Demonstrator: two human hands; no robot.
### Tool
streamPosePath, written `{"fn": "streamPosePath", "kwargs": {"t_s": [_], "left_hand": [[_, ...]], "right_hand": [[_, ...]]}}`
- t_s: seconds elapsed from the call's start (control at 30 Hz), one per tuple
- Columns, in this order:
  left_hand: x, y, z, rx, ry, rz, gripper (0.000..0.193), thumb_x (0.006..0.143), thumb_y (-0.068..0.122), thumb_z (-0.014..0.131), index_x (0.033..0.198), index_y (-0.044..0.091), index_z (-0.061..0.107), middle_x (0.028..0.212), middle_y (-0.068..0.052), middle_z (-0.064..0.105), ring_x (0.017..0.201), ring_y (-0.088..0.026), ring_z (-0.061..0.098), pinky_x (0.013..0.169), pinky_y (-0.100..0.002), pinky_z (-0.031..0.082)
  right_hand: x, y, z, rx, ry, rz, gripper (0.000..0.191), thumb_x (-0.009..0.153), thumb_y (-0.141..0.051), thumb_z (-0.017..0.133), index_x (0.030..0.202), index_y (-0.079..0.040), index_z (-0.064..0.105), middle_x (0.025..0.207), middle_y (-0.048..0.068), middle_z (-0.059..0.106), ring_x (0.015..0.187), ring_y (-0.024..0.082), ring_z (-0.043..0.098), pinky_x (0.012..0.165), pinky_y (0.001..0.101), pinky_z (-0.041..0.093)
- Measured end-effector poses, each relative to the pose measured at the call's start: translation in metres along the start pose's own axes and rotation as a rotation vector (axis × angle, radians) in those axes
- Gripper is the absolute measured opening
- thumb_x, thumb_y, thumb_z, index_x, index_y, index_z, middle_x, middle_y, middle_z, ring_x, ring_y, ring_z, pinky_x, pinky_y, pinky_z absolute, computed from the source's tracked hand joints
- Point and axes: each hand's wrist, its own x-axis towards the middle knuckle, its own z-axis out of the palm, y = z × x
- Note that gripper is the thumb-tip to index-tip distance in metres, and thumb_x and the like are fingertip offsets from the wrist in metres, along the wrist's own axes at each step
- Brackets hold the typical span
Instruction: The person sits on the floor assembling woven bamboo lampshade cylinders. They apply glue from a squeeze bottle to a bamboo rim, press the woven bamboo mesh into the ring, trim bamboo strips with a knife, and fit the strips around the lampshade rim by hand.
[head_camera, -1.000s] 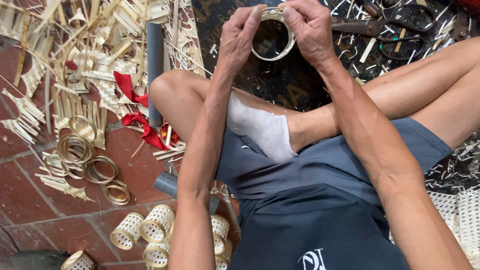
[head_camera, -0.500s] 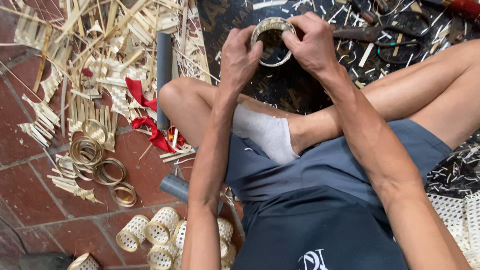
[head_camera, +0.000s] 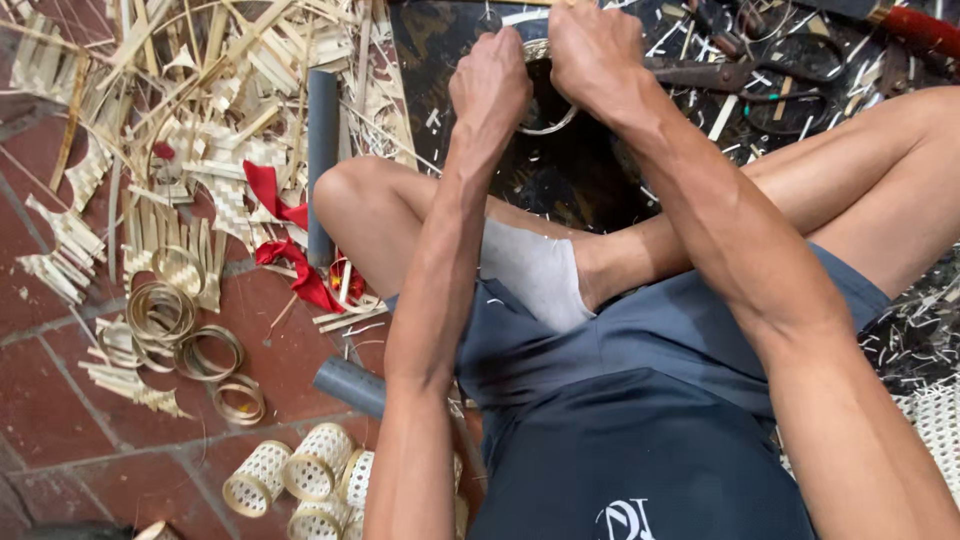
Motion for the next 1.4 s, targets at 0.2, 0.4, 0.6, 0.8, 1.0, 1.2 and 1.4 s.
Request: {"fn": "streamPosePath", "kwargs": {"t_s": [0.2,0.4,0.6,0.8,1.0,1.2,1.4], "left_hand": [[0.0,0.007,-0.015,-0.201,0.196,0.325,0.038,0.081,-0.007,0.052,0.116,0.001,0.063,0.105,-0.023,0.073,0.089,-0.044,0.07,0.077,-0.051,0.058],[0.009,0.01,-0.018,-0.019,-0.04,0.121,0.017,0.091,0.015,0.061,0.083,0.001,0.069,0.079,-0.025,0.071,0.078,-0.044,0.072,0.067,-0.053,0.056],[0.012,0.016,-0.011,-0.004,-0.017,0.058,0.025,0.093,0.013,0.051,0.082,0.003,0.071,0.084,-0.025,0.072,0.081,-0.043,0.073,0.072,-0.052,0.057],[0.009,0.025,-0.017,-0.014,-0.013,0.015,0.026,0.094,0.015,0.052,0.082,0.004,0.072,0.084,-0.025,0.072,0.081,-0.044,0.072,0.069,-0.052,0.057],[0.011,0.026,-0.013,0.009,-0.017,-0.021,0.025,0.095,0.015,0.052,0.085,0.003,0.071,0.085,-0.023,0.073,0.083,-0.043,0.073,0.069,-0.053,0.058],[0.007,0.029,-0.017,0.015,0.045,0.033,0.022,0.092,0.014,0.053,0.085,0.003,0.072,0.085,-0.025,0.073,0.082,-0.044,0.073,0.069,-0.052,0.058],[0.004,0.031,-0.019,0.029,-0.013,0.034,0.024,0.095,0.014,0.051,0.087,0.002,0.071,0.088,-0.026,0.072,0.085,-0.044,0.073,0.07,-0.052,0.058]], "right_hand": [[0.006,-0.011,-0.005,-0.045,-0.17,0.104,0.02,0.08,-0.003,0.067,0.097,0.002,0.076,0.094,0.029,0.073,0.087,0.046,0.072,0.071,0.0542,0.057],[0.008,-0.016,-0.015,-0.09,-0.157,0.086,0.018,0.079,-0.007,0.069,0.092,0.0,0.077,0.09,0.027,0.073,0.083,0.044,0.072,0.068,0.0527,0.057],[0.006,-0.02,-0.019,-0.163,-0.007,-0.091,0.012,0.082,-0.01,0.069,0.087,-0.004,0.078,0.083,0.023,0.074,0.078,0.039,0.074,0.063,0.0477,0.058],[0.004,-0.026,-0.022,-0.198,0.027,-0.05,0.009,0.08,-0.006,0.067,0.081,-0.005,0.076,0.076,0.02,0.072,0.069,0.035,0.074,0.057,0.0471,0.058],[-0.005,-0.015,-0.023,-0.069,0.075,-0.118,0.01,0.078,-0.013,0.067,0.079,-0.006,0.074,0.072,0.022,0.068,0.065,0.042,0.067,0.052,0.0535,0.051],[-0.009,-0.007,-0.029,0.071,0.088,-0.172,0.01,0.077,-0.012,0.065,0.078,-0.006,0.073,0.074,0.023,0.066,0.068,0.045,0.067,0.058,0.0562,0.051],[-0.008,-0.004,-0.035,0.247,0.048,-0.182,0.014,0.082,-0.007,0.061,0.091,-0.001,0.069,0.082,0.026,0.066,0.078,0.049,0.066,0.061,0.0575,0.051]]}}
